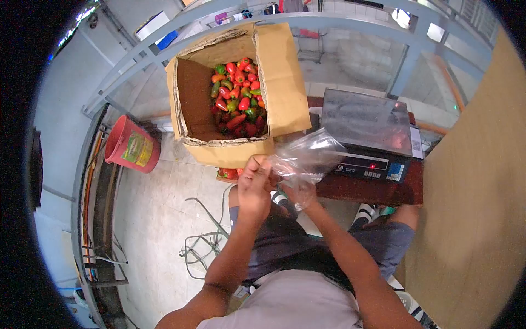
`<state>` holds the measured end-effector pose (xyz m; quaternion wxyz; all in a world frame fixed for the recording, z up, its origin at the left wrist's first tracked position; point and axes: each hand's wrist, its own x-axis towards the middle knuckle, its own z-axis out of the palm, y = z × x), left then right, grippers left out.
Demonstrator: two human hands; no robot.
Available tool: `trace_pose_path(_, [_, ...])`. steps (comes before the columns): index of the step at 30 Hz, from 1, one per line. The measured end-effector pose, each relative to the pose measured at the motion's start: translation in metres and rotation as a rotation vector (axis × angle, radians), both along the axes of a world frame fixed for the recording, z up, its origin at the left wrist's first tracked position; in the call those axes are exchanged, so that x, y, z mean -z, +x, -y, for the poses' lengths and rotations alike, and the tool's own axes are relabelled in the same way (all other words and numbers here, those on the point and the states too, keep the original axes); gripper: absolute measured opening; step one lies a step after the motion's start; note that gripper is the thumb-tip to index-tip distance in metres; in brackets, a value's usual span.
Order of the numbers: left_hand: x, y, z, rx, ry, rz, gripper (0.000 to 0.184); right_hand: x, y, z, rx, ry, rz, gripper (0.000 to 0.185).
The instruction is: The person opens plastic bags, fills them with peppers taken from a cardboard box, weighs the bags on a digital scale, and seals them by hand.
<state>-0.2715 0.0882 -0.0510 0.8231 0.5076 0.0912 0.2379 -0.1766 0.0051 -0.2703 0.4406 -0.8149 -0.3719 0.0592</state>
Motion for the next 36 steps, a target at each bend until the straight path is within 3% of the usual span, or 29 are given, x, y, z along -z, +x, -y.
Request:
trace_pose_path(2, [-0.005,-0.001,-0.008,0.038,-0.123,-0.053,0.019,-0.079,-0.013,0.032,0.128,0.076,-0.057,0.100])
trace_pose_path(3, [-0.004,-0.001,-0.007,0.072,-0.171,-0.038,0.020,-0.105,-0.015,0.048,0.044,0.188,-0.256,0.109])
trace_pose_path(5, [0.008,0.001,-0.006,0.163,-0.243,-0.004,0.018,-0.138,-0.014,0.080,-0.111,0.418,-0.653,0.127])
trace_pose_path(8, [0.020,0.000,0.009,0.198,-0.371,-0.152,0.016,-0.159,-0.002,0.117,-0.200,0.777,-0.994,0.135])
trace_pose_path(12, [0.035,-0.006,0.022,0.418,-0.403,-0.127,0.014,-0.186,0.012,0.135,-0.063,0.689,-0.831,0.134])
trace_pose_path(16, [0.035,-0.016,0.031,0.466,-0.296,-0.213,0.014,-0.212,0.011,0.134,-0.191,0.646,-0.825,0.099])
trace_pose_path(17, [0.039,-0.018,0.034,0.462,-0.222,-0.257,0.016,-0.207,0.005,0.127,-0.042,0.721,-0.781,0.058])
trace_pose_path(21, [0.048,-0.029,0.035,0.610,0.152,-0.359,0.023,-0.216,-0.006,0.115,0.161,0.810,-0.615,0.020])
trace_pose_path(24, [0.026,-0.021,0.013,0.295,0.330,-0.354,0.027,-0.227,-0.009,0.127,0.035,0.619,-0.427,0.018])
trace_pose_path(25, [0.015,-0.016,0.004,0.188,0.029,-0.327,0.028,-0.232,-0.010,0.128,0.043,0.516,-0.412,0.018])
trace_pose_path(28, [-0.030,-0.008,-0.002,0.420,0.404,-0.144,0.035,-0.237,-0.013,0.124,0.011,0.423,-0.187,0.016])
trace_pose_path(29, [-0.032,-0.006,0.008,0.450,0.643,-0.186,0.031,-0.239,-0.014,0.126,0.027,0.351,-0.105,0.016])
trace_pose_path(32, [-0.019,-0.002,0.022,0.587,0.590,-0.328,0.024,-0.250,-0.011,0.137,0.078,0.162,0.043,0.018])
trace_pose_path(33, [-0.026,-0.001,0.027,0.486,0.584,-0.213,0.016,-0.258,-0.013,0.143,0.104,0.116,0.015,0.018])
trace_pose_path(36, [-0.014,-0.003,0.029,0.588,0.257,-0.227,0.015,-0.255,-0.013,0.156,0.128,0.106,0.027,0.018])
